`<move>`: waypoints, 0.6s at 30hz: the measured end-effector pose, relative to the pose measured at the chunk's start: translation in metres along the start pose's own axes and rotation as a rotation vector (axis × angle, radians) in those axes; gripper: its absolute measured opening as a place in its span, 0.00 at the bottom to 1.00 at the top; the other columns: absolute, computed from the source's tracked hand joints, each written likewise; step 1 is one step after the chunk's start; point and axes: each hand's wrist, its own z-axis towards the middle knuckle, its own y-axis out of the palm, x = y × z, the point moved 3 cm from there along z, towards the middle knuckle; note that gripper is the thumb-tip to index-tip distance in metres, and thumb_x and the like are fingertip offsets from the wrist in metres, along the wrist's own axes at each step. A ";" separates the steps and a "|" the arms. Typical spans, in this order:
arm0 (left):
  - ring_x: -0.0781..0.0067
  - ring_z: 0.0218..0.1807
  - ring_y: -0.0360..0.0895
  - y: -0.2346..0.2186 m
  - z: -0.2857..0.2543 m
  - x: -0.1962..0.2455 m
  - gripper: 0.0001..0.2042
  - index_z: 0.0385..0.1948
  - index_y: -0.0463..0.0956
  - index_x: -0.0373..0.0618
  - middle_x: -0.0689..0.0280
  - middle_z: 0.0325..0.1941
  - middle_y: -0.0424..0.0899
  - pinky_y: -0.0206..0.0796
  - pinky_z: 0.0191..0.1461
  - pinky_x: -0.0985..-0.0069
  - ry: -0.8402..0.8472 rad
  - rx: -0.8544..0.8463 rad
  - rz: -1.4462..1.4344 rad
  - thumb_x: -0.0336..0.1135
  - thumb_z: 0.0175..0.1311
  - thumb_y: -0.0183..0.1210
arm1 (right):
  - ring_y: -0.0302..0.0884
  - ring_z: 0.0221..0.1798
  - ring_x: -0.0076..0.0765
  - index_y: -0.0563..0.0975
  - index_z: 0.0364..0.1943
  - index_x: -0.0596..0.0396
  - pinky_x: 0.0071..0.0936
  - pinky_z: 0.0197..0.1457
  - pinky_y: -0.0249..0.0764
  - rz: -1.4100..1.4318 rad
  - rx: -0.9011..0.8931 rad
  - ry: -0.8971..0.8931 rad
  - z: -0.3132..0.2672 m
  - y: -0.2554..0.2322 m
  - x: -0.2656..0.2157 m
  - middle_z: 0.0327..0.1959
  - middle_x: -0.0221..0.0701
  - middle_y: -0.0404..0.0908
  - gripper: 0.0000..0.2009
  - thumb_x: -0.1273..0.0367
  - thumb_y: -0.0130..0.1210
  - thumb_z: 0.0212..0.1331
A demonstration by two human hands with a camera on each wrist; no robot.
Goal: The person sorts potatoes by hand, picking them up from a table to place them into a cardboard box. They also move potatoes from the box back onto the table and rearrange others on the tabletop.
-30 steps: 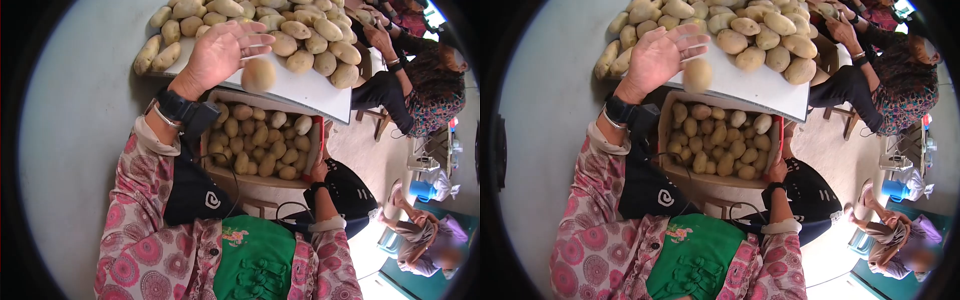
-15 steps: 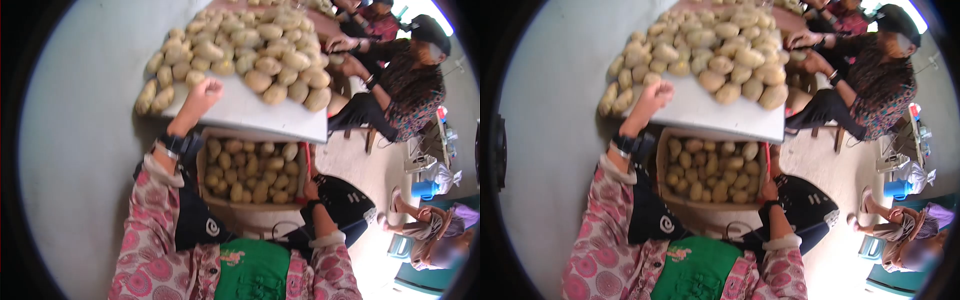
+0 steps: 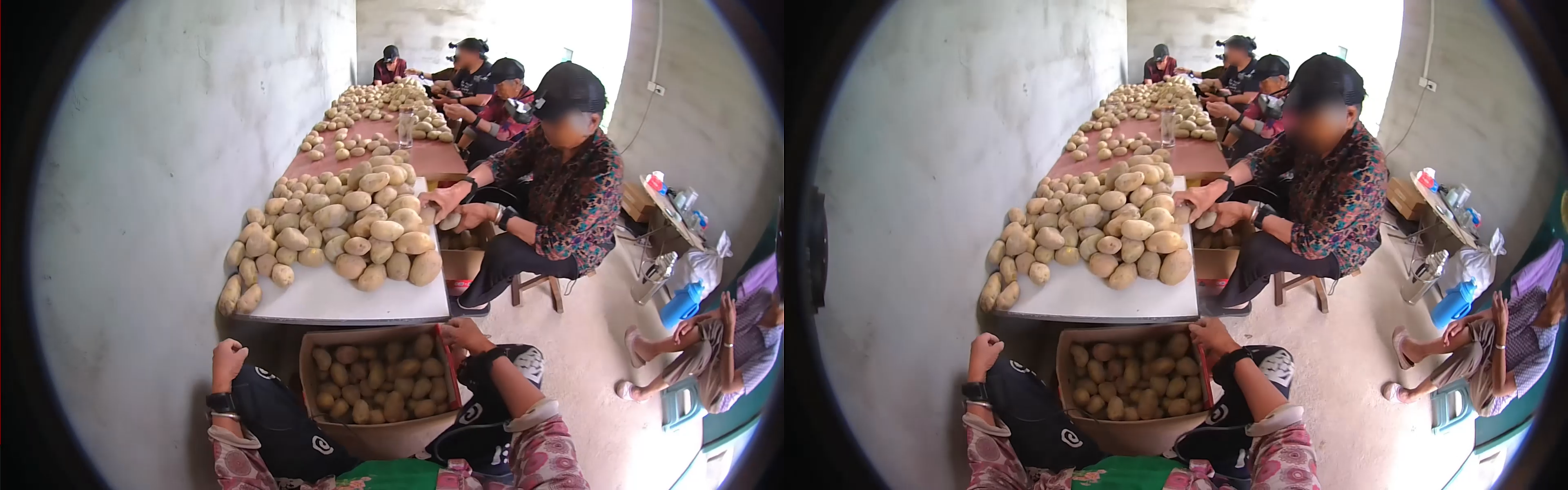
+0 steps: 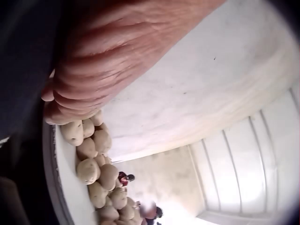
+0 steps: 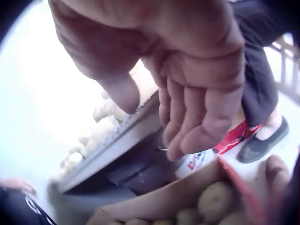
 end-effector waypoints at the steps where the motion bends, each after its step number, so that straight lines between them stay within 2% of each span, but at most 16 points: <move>1: 0.64 0.27 0.77 0.001 -0.007 0.003 0.09 0.31 0.73 0.39 0.58 0.21 0.78 0.68 0.33 0.71 -0.029 -0.103 0.160 0.30 0.47 0.57 | 0.75 0.26 0.25 0.75 0.35 0.61 0.19 0.27 0.70 0.147 0.005 -0.038 0.000 0.001 0.000 0.28 0.32 0.77 0.14 0.62 0.52 0.56; 2: 0.64 0.27 0.77 0.002 -0.011 0.009 0.09 0.31 0.73 0.39 0.58 0.21 0.78 0.68 0.33 0.71 -0.033 -0.106 0.162 0.30 0.47 0.57 | 0.74 0.25 0.24 0.75 0.34 0.62 0.20 0.25 0.69 0.297 0.000 -0.072 -0.003 0.006 0.005 0.27 0.32 0.77 0.15 0.61 0.52 0.56; 3: 0.61 0.27 0.77 0.000 -0.012 0.034 0.10 0.30 0.73 0.38 0.57 0.21 0.78 0.68 0.34 0.69 0.014 -0.132 0.091 0.31 0.46 0.57 | 0.74 0.25 0.23 0.75 0.35 0.62 0.19 0.25 0.69 0.295 0.010 -0.121 -0.007 0.009 -0.003 0.26 0.31 0.77 0.14 0.62 0.53 0.55; 4: 0.57 0.27 0.77 -0.004 -0.013 0.048 0.10 0.30 0.74 0.38 0.55 0.20 0.78 0.69 0.34 0.68 0.066 -0.157 0.022 0.31 0.45 0.58 | 0.74 0.25 0.22 0.76 0.34 0.62 0.19 0.26 0.70 0.274 0.039 -0.091 -0.021 0.013 -0.026 0.26 0.30 0.77 0.13 0.64 0.53 0.54; 6: 0.61 0.26 0.78 -0.002 -0.013 0.038 0.09 0.29 0.74 0.38 0.56 0.21 0.79 0.69 0.33 0.70 0.113 -0.185 0.030 0.30 0.46 0.57 | 0.73 0.24 0.21 0.76 0.31 0.61 0.18 0.26 0.70 0.404 0.006 -0.237 -0.042 0.023 -0.062 0.25 0.29 0.77 0.11 0.66 0.55 0.52; 8: 0.67 0.25 0.77 -0.005 -0.009 0.026 0.08 0.31 0.74 0.37 0.59 0.22 0.79 0.68 0.33 0.73 0.096 0.147 -0.216 0.27 0.48 0.56 | 0.71 0.23 0.19 0.76 0.30 0.60 0.17 0.26 0.68 0.365 0.076 -0.289 -0.046 0.027 -0.083 0.24 0.28 0.76 0.10 0.66 0.56 0.52; 9: 0.72 0.26 0.76 -0.015 -0.015 0.037 0.06 0.31 0.73 0.36 0.62 0.23 0.78 0.68 0.33 0.76 -0.015 0.164 -0.391 0.25 0.50 0.54 | 0.69 0.23 0.17 0.75 0.28 0.59 0.16 0.25 0.67 0.321 0.131 -0.338 -0.047 0.032 -0.090 0.23 0.27 0.76 0.10 0.66 0.57 0.52; 10: 0.72 0.26 0.76 -0.019 -0.020 0.035 0.06 0.31 0.73 0.36 0.62 0.23 0.78 0.68 0.33 0.76 -0.011 0.166 -0.388 0.25 0.50 0.54 | 0.69 0.23 0.17 0.75 0.28 0.59 0.16 0.25 0.67 0.325 0.131 -0.341 -0.050 0.036 -0.094 0.23 0.27 0.76 0.10 0.66 0.57 0.52; 12: 0.73 0.28 0.76 -0.020 -0.030 0.028 0.05 0.30 0.73 0.36 0.64 0.23 0.78 0.68 0.33 0.76 -0.021 0.314 -0.437 0.24 0.51 0.52 | 0.71 0.21 0.18 0.76 0.25 0.61 0.18 0.26 0.70 0.026 0.160 -0.451 -0.056 0.030 -0.106 0.18 0.28 0.76 0.11 0.65 0.60 0.49; 13: 0.73 0.28 0.76 -0.024 -0.037 0.032 0.05 0.30 0.73 0.36 0.64 0.22 0.77 0.68 0.34 0.76 0.025 0.343 -0.293 0.24 0.51 0.52 | 0.72 0.19 0.21 0.76 0.23 0.61 0.22 0.26 0.71 -0.054 0.187 -0.484 -0.052 0.029 -0.102 0.17 0.29 0.76 0.14 0.61 0.58 0.51; 14: 0.68 0.27 0.77 -0.029 -0.047 0.038 0.05 0.29 0.73 0.37 0.60 0.24 0.78 0.68 0.34 0.74 0.027 0.372 -0.171 0.25 0.50 0.53 | 0.72 0.19 0.21 0.76 0.23 0.61 0.22 0.26 0.71 -0.056 0.193 -0.485 -0.049 0.026 -0.094 0.17 0.29 0.76 0.14 0.61 0.58 0.51; 16: 0.59 0.29 0.77 -0.025 -0.060 0.020 0.06 0.29 0.73 0.39 0.58 0.26 0.79 0.68 0.36 0.69 -0.018 0.380 -0.024 0.30 0.51 0.54 | 0.75 0.20 0.26 0.76 0.23 0.60 0.24 0.27 0.72 0.063 -0.086 -0.268 -0.038 0.029 -0.071 0.19 0.32 0.78 0.17 0.58 0.54 0.53; 18: 0.53 0.35 0.75 -0.024 -0.075 0.021 0.08 0.30 0.74 0.41 0.57 0.29 0.79 0.66 0.40 0.63 -0.113 0.221 0.202 0.36 0.53 0.54 | 0.79 0.28 0.34 0.77 0.24 0.60 0.28 0.31 0.73 -0.006 -0.176 -0.188 -0.021 0.042 -0.032 0.22 0.36 0.80 0.18 0.56 0.50 0.55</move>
